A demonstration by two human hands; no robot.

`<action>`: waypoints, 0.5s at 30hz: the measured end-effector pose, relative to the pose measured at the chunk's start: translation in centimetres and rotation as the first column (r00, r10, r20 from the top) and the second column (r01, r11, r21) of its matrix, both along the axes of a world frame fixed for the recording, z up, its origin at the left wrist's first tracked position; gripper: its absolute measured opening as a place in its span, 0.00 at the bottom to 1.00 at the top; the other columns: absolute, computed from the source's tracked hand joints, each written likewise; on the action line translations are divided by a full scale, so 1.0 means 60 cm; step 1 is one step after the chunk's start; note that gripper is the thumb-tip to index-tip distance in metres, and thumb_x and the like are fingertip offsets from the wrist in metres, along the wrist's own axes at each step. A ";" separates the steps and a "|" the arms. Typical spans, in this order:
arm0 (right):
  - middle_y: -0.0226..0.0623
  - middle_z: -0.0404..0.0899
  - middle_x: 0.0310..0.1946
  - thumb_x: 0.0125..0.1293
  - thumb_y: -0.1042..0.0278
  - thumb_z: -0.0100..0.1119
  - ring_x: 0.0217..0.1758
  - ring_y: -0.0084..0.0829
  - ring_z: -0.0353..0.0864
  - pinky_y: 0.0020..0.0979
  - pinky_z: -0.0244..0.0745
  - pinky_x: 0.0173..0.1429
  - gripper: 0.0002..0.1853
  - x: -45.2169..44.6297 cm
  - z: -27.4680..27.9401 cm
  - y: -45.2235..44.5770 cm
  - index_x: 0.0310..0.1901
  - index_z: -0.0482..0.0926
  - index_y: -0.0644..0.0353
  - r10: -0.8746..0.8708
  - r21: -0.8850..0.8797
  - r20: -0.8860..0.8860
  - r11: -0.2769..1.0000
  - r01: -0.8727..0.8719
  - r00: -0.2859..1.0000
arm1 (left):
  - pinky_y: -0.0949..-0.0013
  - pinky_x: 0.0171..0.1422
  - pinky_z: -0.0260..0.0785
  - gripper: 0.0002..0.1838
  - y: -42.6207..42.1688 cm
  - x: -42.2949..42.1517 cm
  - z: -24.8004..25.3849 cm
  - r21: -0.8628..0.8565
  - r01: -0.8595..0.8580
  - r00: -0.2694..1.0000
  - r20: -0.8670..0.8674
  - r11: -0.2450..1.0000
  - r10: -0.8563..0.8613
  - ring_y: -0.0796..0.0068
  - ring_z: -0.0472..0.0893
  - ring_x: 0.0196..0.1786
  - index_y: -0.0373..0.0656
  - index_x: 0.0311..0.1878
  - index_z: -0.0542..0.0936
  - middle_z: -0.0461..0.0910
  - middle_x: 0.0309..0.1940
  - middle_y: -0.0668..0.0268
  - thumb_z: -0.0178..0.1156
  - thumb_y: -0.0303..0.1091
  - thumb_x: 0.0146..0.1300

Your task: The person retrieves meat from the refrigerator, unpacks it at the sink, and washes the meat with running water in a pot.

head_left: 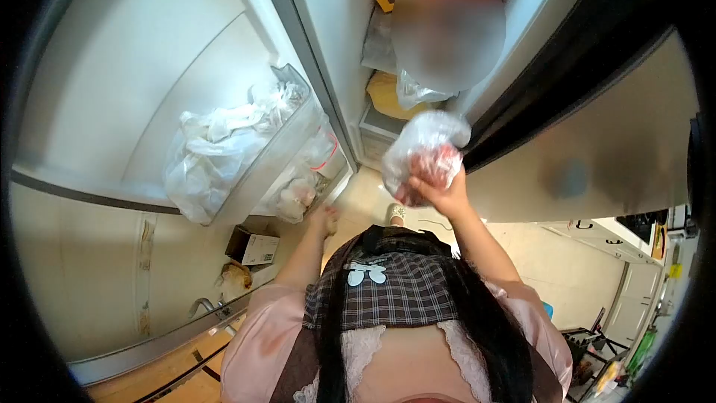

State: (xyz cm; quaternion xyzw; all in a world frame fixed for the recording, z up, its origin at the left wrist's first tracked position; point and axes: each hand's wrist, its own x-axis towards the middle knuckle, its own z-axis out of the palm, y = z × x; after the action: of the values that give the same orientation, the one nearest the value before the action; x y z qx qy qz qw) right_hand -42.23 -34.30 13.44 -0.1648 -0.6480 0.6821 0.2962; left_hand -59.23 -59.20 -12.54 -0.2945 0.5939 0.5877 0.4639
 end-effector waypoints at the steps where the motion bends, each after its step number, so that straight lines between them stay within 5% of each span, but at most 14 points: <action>1: 0.35 0.77 0.41 0.45 0.71 0.70 0.46 0.27 0.75 0.30 0.69 0.52 0.26 0.021 -0.009 -0.020 0.47 0.70 0.65 -0.013 0.031 0.041 0.999 0.012 0.999 | 0.55 0.30 0.65 0.15 -0.100 -0.040 -0.157 0.018 -0.292 0.949 0.132 0.956 0.287 0.66 0.71 0.30 0.45 0.45 0.73 0.75 0.34 0.67 0.48 0.41 0.57; 2: 0.35 0.77 0.41 0.45 0.71 0.70 0.46 0.27 0.75 0.30 0.69 0.52 0.26 0.042 -0.026 -0.032 0.47 0.70 0.65 -0.025 0.028 0.046 0.999 0.024 0.999 | 0.55 0.30 0.65 0.15 -0.151 -0.059 -0.160 0.013 -0.280 0.951 0.136 0.960 0.276 0.66 0.71 0.30 0.45 0.45 0.73 0.75 0.34 0.67 0.48 0.41 0.57; 3: 0.35 0.76 0.41 0.45 0.71 0.70 0.46 0.27 0.75 0.30 0.69 0.52 0.27 0.067 -0.047 -0.044 0.48 0.69 0.65 0.004 0.005 0.130 1.000 -0.005 0.991 | 0.57 0.36 0.64 0.16 -0.196 -0.070 -0.159 -0.213 0.061 0.996 0.072 0.975 -0.047 0.67 0.70 0.37 0.46 0.45 0.74 0.74 0.39 0.66 0.48 0.40 0.56; 4: 0.35 0.76 0.42 0.45 0.70 0.70 0.47 0.27 0.74 0.30 0.68 0.53 0.27 0.092 -0.058 -0.059 0.48 0.69 0.65 0.030 -0.021 0.207 0.999 -0.027 0.978 | 0.59 0.43 0.63 0.17 -0.228 -0.085 -0.155 -0.431 0.374 0.922 0.078 0.821 -0.379 0.67 0.69 0.43 0.46 0.46 0.75 0.73 0.43 0.65 0.49 0.39 0.55; 6: 0.36 0.76 0.42 0.46 0.70 0.70 0.47 0.27 0.75 0.30 0.68 0.53 0.27 0.135 -0.048 -0.089 0.48 0.69 0.65 -0.062 -0.040 0.211 0.997 0.072 0.975 | 0.63 0.56 0.61 0.18 -0.251 -0.121 -0.142 -0.720 0.678 0.474 0.275 0.148 -0.837 0.69 0.66 0.56 0.47 0.48 0.77 0.71 0.52 0.64 0.50 0.38 0.53; 8: 0.38 0.77 0.41 0.46 0.71 0.70 0.45 0.28 0.75 0.30 0.69 0.52 0.27 0.189 -0.045 -0.107 0.47 0.69 0.66 -0.116 -0.070 0.301 0.987 0.143 0.947 | 0.66 0.62 0.60 0.19 -0.274 -0.148 -0.123 -0.748 0.604 0.144 0.442 -0.275 -0.886 0.69 0.65 0.63 0.48 0.49 0.78 0.70 0.57 0.63 0.51 0.37 0.52; 9: 0.38 0.77 0.41 0.46 0.71 0.70 0.45 0.28 0.75 0.30 0.69 0.52 0.27 0.217 -0.047 -0.115 0.47 0.69 0.66 -0.154 -0.070 0.307 0.981 0.184 0.939 | 0.63 0.57 0.62 0.20 -0.286 -0.160 -0.103 -0.806 0.433 0.544 -0.125 0.404 -0.830 0.69 0.66 0.59 0.48 0.51 0.75 0.72 0.53 0.63 0.50 0.32 0.52; 10: 0.38 0.77 0.41 0.46 0.71 0.69 0.45 0.29 0.76 0.30 0.70 0.51 0.27 0.235 -0.058 -0.123 0.48 0.69 0.66 -0.228 -0.017 0.345 0.968 0.249 0.910 | 0.61 0.52 0.64 0.23 -0.291 -0.180 -0.086 -0.460 0.053 0.744 -0.574 0.886 -0.342 0.68 0.67 0.56 0.48 0.54 0.72 0.73 0.50 0.63 0.49 0.28 0.51; 11: 0.39 0.77 0.41 0.45 0.71 0.69 0.45 0.29 0.76 0.30 0.70 0.51 0.27 0.263 -0.057 -0.131 0.48 0.69 0.67 -0.299 0.035 0.377 0.950 0.309 0.877 | 0.58 0.47 0.66 0.26 -0.291 -0.190 -0.053 0.101 -0.370 0.659 -0.672 0.924 0.337 0.68 0.69 0.52 0.48 0.56 0.69 0.74 0.47 0.63 0.48 0.23 0.50; 13: 0.39 0.77 0.41 0.46 0.72 0.68 0.45 0.29 0.76 0.30 0.70 0.50 0.29 0.314 -0.060 -0.148 0.50 0.67 0.68 -0.392 0.071 0.413 0.914 0.400 0.822 | 0.64 0.37 0.65 0.27 -0.287 -0.203 0.029 -0.262 -0.217 0.863 -0.502 0.940 0.059 0.71 0.69 0.38 0.45 0.58 0.63 0.71 0.43 0.64 0.45 0.19 0.51; 15: 0.40 0.77 0.41 0.46 0.71 0.68 0.45 0.29 0.76 0.30 0.70 0.50 0.29 0.358 -0.066 -0.167 0.50 0.66 0.69 -0.461 0.050 0.440 0.870 0.491 0.771 | 0.66 0.33 0.64 0.26 -0.302 -0.233 0.045 -0.319 -0.007 0.885 -0.443 0.948 -0.143 0.71 0.69 0.33 0.45 0.57 0.64 0.71 0.43 0.64 0.47 0.21 0.51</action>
State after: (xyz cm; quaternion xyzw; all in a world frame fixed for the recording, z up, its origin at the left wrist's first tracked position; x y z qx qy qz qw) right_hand -20.74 -44.31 9.50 -0.4823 -0.6111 0.5513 0.3000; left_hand -73.22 -77.30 -9.82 -0.1949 0.7821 0.5228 0.2777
